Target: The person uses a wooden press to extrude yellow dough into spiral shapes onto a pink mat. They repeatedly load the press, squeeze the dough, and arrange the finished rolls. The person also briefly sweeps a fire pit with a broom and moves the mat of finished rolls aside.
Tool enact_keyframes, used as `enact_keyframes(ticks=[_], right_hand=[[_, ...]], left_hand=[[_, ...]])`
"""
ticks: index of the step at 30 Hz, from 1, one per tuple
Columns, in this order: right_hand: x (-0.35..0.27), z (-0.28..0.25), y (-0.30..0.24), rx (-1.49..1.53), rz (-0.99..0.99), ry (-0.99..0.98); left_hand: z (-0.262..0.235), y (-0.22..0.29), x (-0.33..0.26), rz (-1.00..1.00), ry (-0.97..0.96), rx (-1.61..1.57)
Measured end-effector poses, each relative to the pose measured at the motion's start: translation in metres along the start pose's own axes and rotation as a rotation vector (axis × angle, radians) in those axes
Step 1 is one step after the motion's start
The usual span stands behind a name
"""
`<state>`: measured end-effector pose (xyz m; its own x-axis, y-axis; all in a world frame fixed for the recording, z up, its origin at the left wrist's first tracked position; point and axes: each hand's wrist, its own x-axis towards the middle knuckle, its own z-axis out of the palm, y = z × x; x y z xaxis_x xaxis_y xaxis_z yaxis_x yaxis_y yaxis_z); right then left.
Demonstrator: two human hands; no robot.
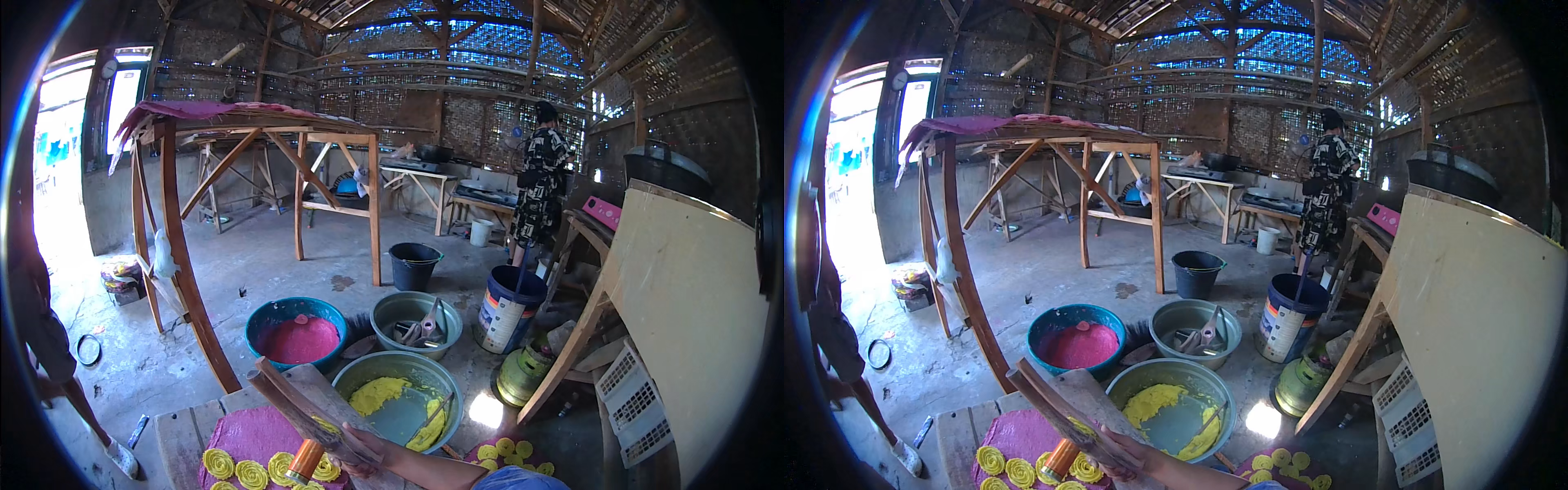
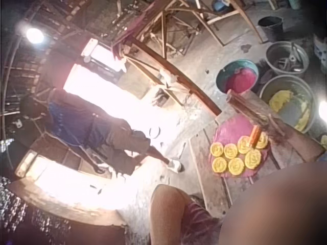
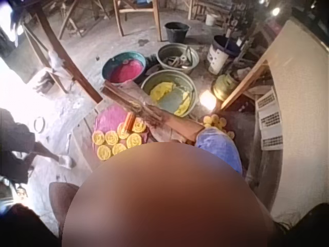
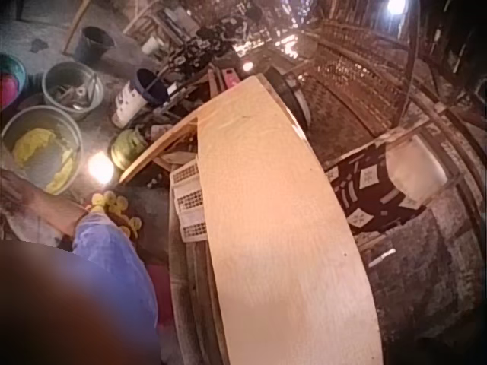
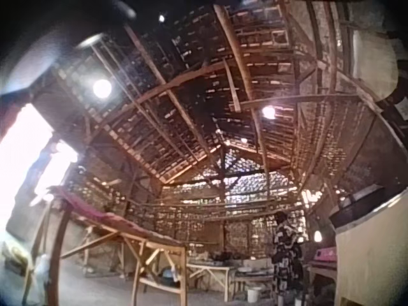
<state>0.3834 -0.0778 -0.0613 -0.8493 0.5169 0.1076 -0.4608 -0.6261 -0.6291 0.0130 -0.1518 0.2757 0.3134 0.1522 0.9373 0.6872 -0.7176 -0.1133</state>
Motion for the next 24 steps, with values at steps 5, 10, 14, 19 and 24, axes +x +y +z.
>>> enact_keyframes(ticks=[5,10,14,19,24], right_hand=[[0.005,0.029,-0.007,-0.181,0.044,0.416],[0.006,0.013,-0.001,0.121,0.150,0.486],[-0.019,-0.054,0.011,0.413,0.064,0.093],[-0.008,-0.042,-0.007,0.301,-0.029,-0.030],[-0.003,-0.043,-0.008,0.309,-0.031,-0.075]], left_hand=[[-0.012,0.010,0.004,-0.013,-0.036,0.021],[-0.033,0.024,0.018,-0.014,-0.101,0.008],[-0.048,0.034,0.017,-0.004,-0.108,-0.042],[-0.076,0.057,0.009,-0.053,-0.096,0.019],[-0.084,0.067,0.002,-0.089,-0.089,0.072]])
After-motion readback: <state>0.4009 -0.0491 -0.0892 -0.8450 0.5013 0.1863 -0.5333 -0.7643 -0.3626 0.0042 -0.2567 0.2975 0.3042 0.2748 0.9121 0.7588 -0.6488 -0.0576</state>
